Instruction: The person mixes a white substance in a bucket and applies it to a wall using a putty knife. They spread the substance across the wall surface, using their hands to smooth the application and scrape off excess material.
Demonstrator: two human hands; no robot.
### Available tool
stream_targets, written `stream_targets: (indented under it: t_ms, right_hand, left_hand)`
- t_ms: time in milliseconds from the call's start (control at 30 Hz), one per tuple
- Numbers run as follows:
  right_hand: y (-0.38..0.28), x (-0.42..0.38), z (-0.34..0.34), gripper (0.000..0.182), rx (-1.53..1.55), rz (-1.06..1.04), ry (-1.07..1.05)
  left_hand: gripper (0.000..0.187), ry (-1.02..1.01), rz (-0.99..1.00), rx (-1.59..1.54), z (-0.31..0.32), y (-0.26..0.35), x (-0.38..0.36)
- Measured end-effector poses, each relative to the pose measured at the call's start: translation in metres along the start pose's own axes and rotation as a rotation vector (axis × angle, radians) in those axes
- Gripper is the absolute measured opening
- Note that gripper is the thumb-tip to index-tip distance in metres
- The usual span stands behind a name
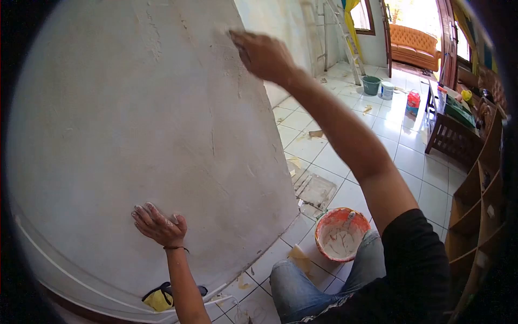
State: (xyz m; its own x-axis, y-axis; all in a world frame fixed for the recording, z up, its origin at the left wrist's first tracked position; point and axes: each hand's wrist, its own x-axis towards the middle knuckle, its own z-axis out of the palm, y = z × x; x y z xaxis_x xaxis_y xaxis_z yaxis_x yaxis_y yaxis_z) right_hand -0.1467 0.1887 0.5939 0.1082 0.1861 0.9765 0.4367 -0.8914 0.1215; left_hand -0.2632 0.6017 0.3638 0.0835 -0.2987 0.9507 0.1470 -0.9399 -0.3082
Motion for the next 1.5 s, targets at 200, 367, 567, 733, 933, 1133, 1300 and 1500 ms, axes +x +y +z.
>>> stream_targets:
  t_ms: [200,367,567,733,933,1133,1300,1500]
  right_hand:
    - [-0.011,0.006,0.015,0.046,-0.076,-0.068,-0.102]
    - [-0.038,-0.145,0.021,0.053,-0.041,-0.244,-0.336]
    - [-0.028,-0.209,-0.007,0.044,0.162,-0.205,-0.633]
    - [0.015,-0.088,-0.012,0.04,0.034,0.008,-0.207]
    - [0.007,-0.085,0.03,0.041,-0.068,-0.065,-0.155]
    - [-0.044,-0.254,0.021,0.053,0.09,-0.237,-0.546]
    - [-0.045,-0.236,-0.004,0.052,0.272,0.01,-0.715]
    - [-0.083,-0.175,0.062,0.052,0.064,0.292,-0.085]
  left_hand:
    - [0.072,-0.005,-0.003,0.026,0.002,-0.001,-0.001]
    - [0.073,-0.008,-0.008,0.033,0.005,0.001,0.0]
    - [0.071,0.003,0.016,0.041,0.001,0.002,0.0]
    - [0.07,-0.023,0.018,0.036,0.0,0.003,0.001]
    - [0.072,-0.015,0.039,0.04,0.003,0.001,0.003]
    - [0.071,0.007,0.053,0.049,0.002,0.002,0.003]
    - [0.071,0.009,0.054,0.05,0.0,0.004,0.004]
    - [0.072,0.012,0.063,0.057,0.001,0.003,0.004]
